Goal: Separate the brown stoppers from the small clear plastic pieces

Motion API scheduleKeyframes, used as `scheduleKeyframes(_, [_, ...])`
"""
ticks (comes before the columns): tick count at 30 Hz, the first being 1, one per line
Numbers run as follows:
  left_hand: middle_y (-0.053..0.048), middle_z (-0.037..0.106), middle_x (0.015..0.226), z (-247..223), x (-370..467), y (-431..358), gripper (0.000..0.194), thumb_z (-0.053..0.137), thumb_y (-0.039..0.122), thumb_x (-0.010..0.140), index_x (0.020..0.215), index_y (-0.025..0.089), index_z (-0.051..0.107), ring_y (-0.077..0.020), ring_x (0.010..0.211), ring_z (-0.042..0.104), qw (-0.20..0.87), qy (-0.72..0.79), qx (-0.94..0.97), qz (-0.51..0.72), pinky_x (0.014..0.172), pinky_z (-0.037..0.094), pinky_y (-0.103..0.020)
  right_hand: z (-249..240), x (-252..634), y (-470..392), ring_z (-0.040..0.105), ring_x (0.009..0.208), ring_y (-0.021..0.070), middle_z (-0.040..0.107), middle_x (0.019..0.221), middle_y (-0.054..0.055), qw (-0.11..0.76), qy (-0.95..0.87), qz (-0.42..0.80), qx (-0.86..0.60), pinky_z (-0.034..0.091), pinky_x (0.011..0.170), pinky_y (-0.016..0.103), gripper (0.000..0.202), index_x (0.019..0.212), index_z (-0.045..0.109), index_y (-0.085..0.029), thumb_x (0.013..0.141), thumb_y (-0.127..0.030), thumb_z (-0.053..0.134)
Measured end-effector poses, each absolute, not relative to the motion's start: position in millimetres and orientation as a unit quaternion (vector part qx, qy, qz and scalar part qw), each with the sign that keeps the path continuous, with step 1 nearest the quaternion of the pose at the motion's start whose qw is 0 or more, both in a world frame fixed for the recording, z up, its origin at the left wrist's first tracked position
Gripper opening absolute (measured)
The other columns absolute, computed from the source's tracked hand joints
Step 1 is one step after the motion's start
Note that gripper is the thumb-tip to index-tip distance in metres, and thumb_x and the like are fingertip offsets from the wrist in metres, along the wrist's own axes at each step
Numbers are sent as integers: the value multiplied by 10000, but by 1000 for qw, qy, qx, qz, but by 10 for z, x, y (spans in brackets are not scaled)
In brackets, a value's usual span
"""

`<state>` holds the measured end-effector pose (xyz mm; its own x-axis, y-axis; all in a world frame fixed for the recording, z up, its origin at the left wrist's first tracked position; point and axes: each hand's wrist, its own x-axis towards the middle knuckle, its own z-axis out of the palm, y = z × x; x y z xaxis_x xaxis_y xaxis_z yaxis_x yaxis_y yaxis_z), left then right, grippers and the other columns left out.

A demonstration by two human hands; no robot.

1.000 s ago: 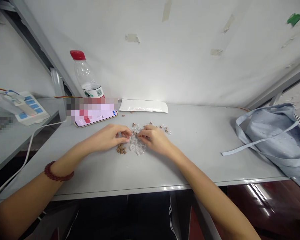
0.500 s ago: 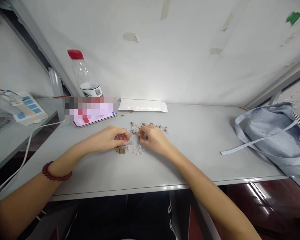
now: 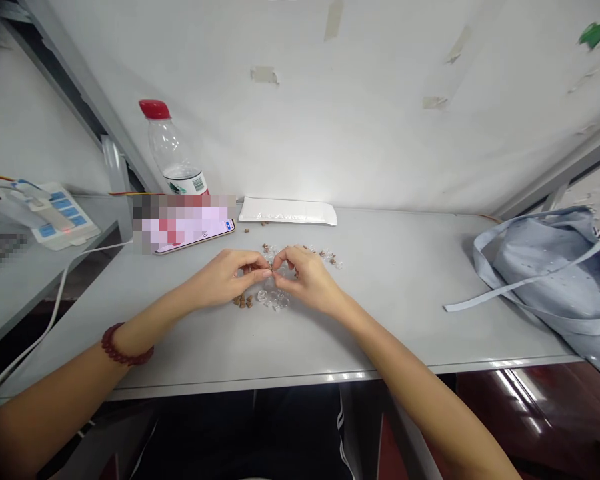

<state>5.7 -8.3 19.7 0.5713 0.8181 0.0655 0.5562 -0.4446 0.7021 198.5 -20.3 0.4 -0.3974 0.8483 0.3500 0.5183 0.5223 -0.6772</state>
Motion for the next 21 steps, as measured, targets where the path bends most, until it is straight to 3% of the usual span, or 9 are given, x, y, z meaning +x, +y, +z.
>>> scheduleKeyframes(8, [29,476,540,305,-50,-8,246,479,299,782,582,165,530,-103,537,420,372,429,812,134,518,307,-238,0,1970,-190,494,757,148,615,847,32,291,-857,206,-372,380,643,259,116,756,515,-200,768,-90,549])
scheduleKeyframes(14, [11,607,671,320,-234,107,201,527,357,765,710,178,598,-121,613,512,367,430,822,72,547,351,-226,-39,2134,-99,505,734,141,598,843,26,314,-825,209,-421,397,651,266,97,787,511,-202,776,-110,541])
scheduleKeyframes(21, [-10,653,737,342,-261,87,227,528,389,784,812,187,626,-132,628,543,345,434,832,23,523,351,-220,-25,2115,-105,492,790,161,586,827,24,237,-859,174,-419,388,681,274,102,809,529,-201,789,-101,525])
